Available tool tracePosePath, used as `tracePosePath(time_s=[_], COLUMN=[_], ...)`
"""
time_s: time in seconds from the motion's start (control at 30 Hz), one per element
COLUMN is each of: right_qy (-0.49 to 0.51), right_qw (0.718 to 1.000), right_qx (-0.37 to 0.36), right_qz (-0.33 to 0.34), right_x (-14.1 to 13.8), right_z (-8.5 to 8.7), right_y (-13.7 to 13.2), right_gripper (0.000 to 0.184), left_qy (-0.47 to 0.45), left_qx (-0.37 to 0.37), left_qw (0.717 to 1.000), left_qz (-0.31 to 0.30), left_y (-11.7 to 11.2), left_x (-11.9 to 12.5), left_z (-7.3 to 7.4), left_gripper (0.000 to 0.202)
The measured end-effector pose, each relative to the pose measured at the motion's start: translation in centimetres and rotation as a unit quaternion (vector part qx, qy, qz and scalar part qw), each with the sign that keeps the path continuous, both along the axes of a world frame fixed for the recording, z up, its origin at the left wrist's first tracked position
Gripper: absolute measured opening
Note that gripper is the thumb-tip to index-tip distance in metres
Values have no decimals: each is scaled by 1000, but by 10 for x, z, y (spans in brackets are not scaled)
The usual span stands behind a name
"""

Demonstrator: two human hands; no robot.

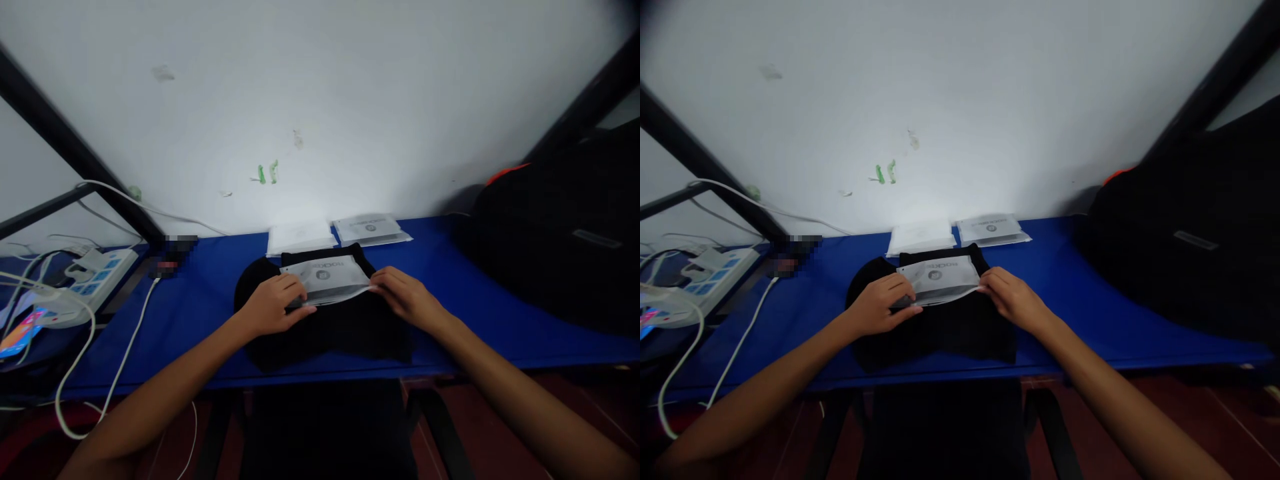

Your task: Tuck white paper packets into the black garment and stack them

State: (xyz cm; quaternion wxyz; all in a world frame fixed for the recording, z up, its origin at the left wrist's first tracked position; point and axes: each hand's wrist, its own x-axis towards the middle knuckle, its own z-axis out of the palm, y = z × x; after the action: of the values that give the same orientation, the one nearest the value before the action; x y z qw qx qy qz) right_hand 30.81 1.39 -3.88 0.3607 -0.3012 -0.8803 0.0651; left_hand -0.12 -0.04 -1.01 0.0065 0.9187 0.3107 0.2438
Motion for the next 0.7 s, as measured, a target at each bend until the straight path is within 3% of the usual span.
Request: tracePosePath(time_s=[0.37, 0.57, 0.7], right_qy=[-35, -61, -106], right_qw=[999, 998, 990], right_qx=[4, 15, 85], right_qz=[7, 1, -27], right_x=[4, 5, 0], right_z=[-1, 1, 14], right_y=[0, -3, -14], right_gripper=[13, 15, 28], left_qy=[36, 157, 183], left_qx=[-109, 46, 105], left_qw=[993, 986, 977], left_qz=[-12, -12, 11], left_y=[2, 3, 3], left_x=[11, 17, 20], left_z=[12, 11, 9], left_gripper=[17, 26, 29])
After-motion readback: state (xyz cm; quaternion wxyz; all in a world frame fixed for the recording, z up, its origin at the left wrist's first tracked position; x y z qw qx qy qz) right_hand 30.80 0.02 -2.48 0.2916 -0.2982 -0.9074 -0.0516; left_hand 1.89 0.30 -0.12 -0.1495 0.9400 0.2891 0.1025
